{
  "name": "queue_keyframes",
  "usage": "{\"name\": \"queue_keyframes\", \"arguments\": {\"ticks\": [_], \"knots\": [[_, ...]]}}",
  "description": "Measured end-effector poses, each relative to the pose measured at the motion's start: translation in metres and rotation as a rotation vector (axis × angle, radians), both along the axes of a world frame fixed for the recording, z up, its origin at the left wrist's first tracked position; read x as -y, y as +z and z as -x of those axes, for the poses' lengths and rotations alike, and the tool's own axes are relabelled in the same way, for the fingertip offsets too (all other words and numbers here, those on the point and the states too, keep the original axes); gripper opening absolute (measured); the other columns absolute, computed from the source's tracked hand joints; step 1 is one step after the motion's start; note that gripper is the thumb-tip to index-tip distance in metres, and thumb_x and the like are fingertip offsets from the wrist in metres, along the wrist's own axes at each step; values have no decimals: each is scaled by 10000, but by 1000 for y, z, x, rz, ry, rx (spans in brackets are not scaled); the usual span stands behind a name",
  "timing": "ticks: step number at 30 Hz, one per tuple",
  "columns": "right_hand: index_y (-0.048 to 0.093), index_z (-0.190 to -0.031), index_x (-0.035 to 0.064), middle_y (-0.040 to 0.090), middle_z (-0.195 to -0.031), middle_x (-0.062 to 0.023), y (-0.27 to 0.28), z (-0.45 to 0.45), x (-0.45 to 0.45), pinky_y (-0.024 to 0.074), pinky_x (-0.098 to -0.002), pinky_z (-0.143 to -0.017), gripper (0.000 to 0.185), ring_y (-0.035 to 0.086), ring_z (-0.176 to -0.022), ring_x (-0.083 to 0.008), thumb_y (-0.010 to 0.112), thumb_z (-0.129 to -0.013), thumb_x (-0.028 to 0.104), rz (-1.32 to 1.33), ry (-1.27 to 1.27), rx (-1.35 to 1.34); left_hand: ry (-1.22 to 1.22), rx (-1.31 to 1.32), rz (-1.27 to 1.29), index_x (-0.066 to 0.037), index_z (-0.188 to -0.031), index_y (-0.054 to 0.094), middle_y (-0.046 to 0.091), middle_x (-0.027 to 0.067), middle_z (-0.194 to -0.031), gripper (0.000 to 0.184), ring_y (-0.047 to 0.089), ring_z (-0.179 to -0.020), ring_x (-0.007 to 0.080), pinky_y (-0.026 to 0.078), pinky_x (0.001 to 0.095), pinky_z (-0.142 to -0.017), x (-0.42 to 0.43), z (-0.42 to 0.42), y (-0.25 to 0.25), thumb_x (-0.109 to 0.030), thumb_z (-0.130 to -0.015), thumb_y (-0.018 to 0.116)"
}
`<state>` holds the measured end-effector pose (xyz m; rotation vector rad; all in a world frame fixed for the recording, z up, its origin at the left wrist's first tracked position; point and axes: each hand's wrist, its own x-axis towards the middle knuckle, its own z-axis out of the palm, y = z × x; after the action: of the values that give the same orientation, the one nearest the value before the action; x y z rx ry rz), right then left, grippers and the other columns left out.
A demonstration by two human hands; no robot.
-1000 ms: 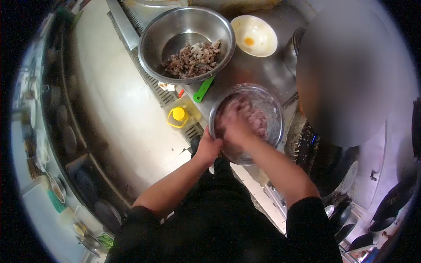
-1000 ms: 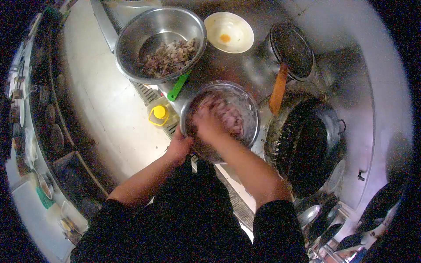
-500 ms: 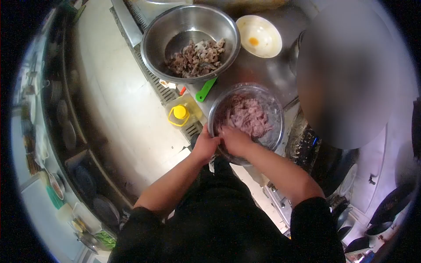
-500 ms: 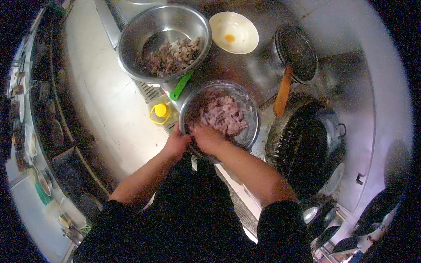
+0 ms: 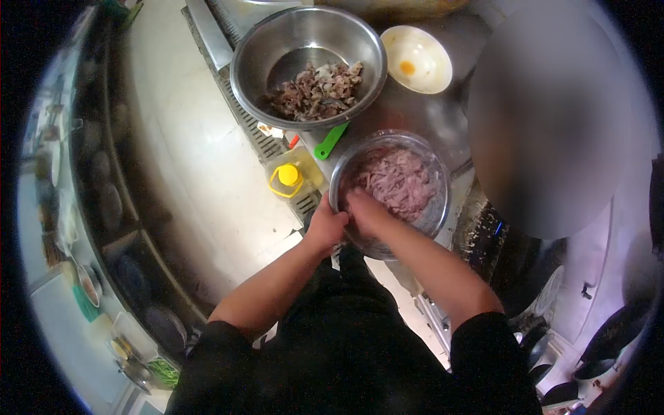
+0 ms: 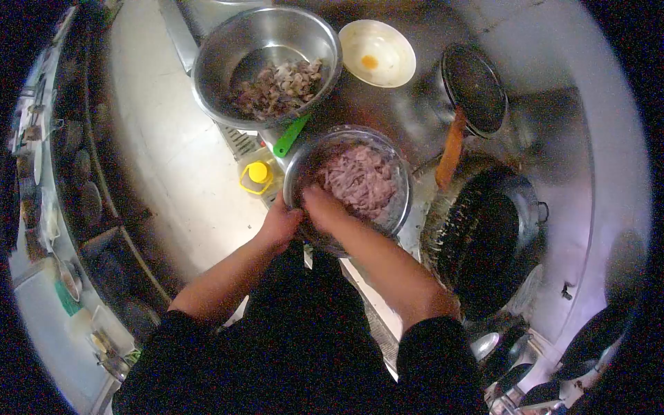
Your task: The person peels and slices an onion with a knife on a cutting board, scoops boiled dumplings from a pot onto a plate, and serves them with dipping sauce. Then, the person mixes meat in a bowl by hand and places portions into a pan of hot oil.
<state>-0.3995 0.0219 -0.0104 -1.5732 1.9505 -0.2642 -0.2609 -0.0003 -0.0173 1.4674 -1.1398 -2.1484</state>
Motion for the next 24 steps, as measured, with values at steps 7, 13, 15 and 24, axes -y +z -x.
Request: {"name": "queue_keyframes", "arguments": {"ticks": [7, 13, 15, 24], "knots": [[573, -1001, 24, 603, -996, -263, 18, 64, -21, 486, -442, -776, 232, 599, -950, -384, 522, -802, 133, -523, 328, -205, 89, -105, -116, -54, -1348, 338, 558, 104, -1138, 653, 535, -1046, 224, 436, 315, -894, -4, 4, 34, 49, -727, 510], [607, -912, 13, 624, -892, -254, -38, 0, -21, 485, -441, -752, 178, 620, -886, -376, 509, -802, 114, -290, 118, 104, 24, -11, 21, -71, -1344, 341, 551, 101, -1137, 649, 534, -1053, 223, 449, 329, -895, -6, -2, 13, 56, -731, 513], [606, -927, 6, 626, -872, -251, 4, 22, -35, 483, -445, -759, 189, 621, -876, -378, 506, -803, 107, -473, 139, 140, 119, -147, -146, -84, -1341, 345, 539, 105, -1138, 647, 523, -1072, 221, 435, 330, -909, -8, -5, 15, 62, -733, 509], [585, -1119, 29, 657, -928, -186, -50, -2, -22, 491, -437, -771, 356, 646, -853, -318, 505, -807, 179, -244, 99, 188, 94, -65, -1, -94, -1355, 334, 514, 90, -1223, 667, 500, -1098, 218, 424, 319, -911, -10, -2, 18, 108, -732, 461]]}}
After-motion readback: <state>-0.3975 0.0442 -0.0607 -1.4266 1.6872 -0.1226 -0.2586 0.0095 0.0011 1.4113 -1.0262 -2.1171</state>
